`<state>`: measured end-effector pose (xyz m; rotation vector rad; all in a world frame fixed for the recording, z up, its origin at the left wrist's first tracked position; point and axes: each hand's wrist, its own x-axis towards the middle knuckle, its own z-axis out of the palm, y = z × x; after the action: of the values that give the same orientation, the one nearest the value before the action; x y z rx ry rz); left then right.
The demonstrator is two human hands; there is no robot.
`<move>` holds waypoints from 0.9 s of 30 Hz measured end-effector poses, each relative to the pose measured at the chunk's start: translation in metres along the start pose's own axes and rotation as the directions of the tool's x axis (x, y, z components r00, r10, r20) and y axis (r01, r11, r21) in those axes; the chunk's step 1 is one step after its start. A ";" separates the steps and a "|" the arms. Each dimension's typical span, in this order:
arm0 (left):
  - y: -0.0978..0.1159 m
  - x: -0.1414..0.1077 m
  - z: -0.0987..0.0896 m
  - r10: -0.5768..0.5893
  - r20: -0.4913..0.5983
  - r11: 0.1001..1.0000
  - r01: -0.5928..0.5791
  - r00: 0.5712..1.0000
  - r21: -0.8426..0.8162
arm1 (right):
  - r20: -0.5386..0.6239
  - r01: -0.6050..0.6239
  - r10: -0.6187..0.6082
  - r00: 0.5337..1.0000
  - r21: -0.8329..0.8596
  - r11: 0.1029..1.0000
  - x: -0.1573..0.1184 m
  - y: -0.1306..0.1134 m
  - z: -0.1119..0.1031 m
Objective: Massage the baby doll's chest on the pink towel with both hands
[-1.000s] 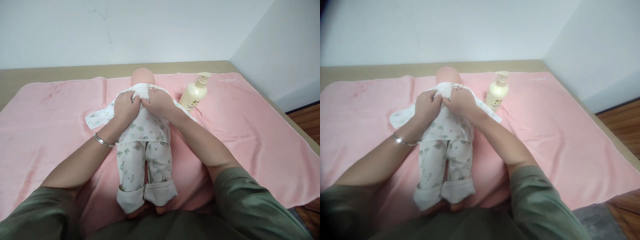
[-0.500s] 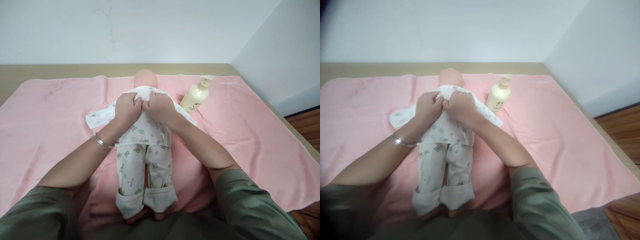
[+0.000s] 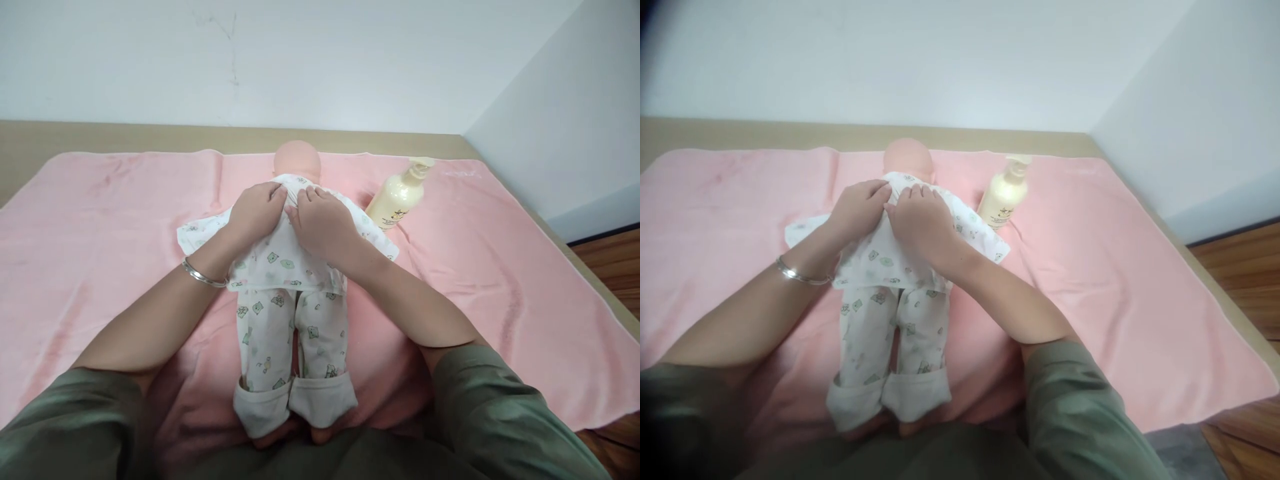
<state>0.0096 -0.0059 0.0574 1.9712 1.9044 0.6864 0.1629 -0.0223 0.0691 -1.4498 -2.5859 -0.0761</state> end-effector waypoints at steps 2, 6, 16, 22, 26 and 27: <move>-0.003 0.003 0.000 0.015 -0.005 1.000 -0.015 1.000 -0.021 | -0.018 -0.016 0.017 1.000 0.033 0.999 0.004 0.006 0.002; 0.007 -0.011 0.008 0.108 -0.061 0.981 -0.097 0.992 0.169 | 0.043 -0.168 0.163 0.986 0.159 0.973 0.023 0.033 0.005; 0.004 -0.004 0.004 0.022 0.009 0.998 -0.022 1.000 0.057 | -0.074 0.005 -0.006 0.997 -0.008 1.000 0.002 0.006 0.009; 0.005 -0.007 0.012 0.056 -0.026 0.995 -0.053 0.998 0.084 | -0.030 -0.100 0.104 0.994 0.133 0.986 0.008 0.014 0.003; 0.017 -0.027 0.024 0.145 -0.123 0.981 -0.126 0.982 0.150 | 0.118 -0.282 0.261 0.958 0.219 0.934 0.026 0.037 0.000; 0.017 -0.028 0.025 0.161 -0.130 0.978 -0.140 0.978 0.156 | 0.130 -0.283 0.260 0.957 0.218 0.934 0.027 0.038 0.001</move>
<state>0.0381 -0.0324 0.0423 2.2316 1.9512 0.7664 0.1815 0.0208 0.0709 -1.7372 -2.3388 0.3352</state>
